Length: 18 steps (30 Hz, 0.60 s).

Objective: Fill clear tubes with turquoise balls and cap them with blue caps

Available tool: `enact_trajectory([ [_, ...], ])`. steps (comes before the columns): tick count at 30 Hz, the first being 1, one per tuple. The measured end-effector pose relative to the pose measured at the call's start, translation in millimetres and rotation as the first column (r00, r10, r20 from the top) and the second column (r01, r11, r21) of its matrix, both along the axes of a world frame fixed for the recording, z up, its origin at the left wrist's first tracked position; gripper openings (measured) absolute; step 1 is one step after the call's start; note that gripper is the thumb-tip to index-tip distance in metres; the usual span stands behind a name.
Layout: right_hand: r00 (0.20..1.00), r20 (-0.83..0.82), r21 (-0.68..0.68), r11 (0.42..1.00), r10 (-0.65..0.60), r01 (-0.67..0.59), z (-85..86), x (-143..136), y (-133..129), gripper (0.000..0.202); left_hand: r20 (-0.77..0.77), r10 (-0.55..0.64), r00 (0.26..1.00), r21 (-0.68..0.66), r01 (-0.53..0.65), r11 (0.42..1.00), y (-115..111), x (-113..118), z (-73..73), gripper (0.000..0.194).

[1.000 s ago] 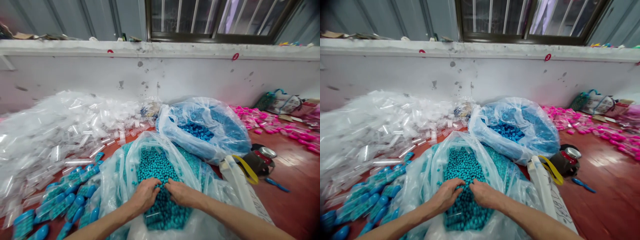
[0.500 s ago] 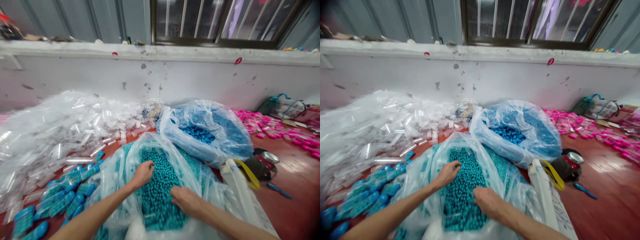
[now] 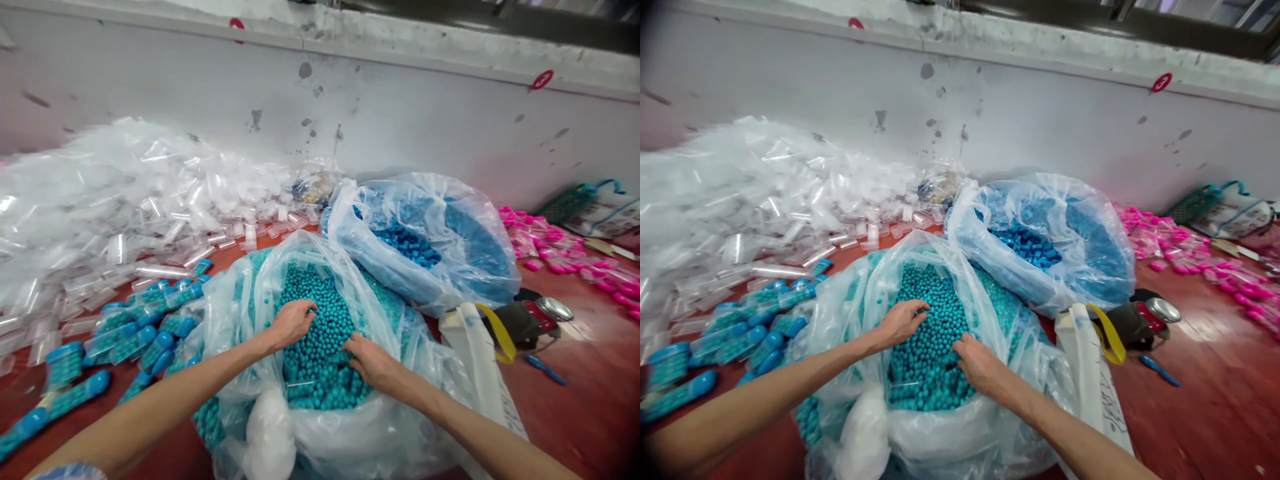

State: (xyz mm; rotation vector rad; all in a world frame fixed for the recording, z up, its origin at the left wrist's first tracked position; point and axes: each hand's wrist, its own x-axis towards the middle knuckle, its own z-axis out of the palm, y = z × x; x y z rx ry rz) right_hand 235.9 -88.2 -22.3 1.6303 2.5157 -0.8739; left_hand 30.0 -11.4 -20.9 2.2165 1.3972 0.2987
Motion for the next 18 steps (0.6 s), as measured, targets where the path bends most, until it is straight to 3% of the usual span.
enact_trajectory([
  [11,0.999,-0.037,0.015,1.000,-0.017,0.017,0.2,-6,12,0.024,-0.078,-0.054,0.995,0.003,0.054,0.999,-6,-2,-5.5,0.026],
  [15,0.985,0.016,-0.008,0.985,-0.172,0.172,1.5,-10,18,0.023,-0.168,-0.046,0.985,-0.010,0.045,0.999,-13,-7,-1.0,0.027],
  [18,0.955,0.000,-0.114,0.948,-0.298,0.296,0.4,-15,26,0.016,-0.246,-0.057,0.968,-0.058,0.044,0.997,-13,-13,1.0,0.029],
])
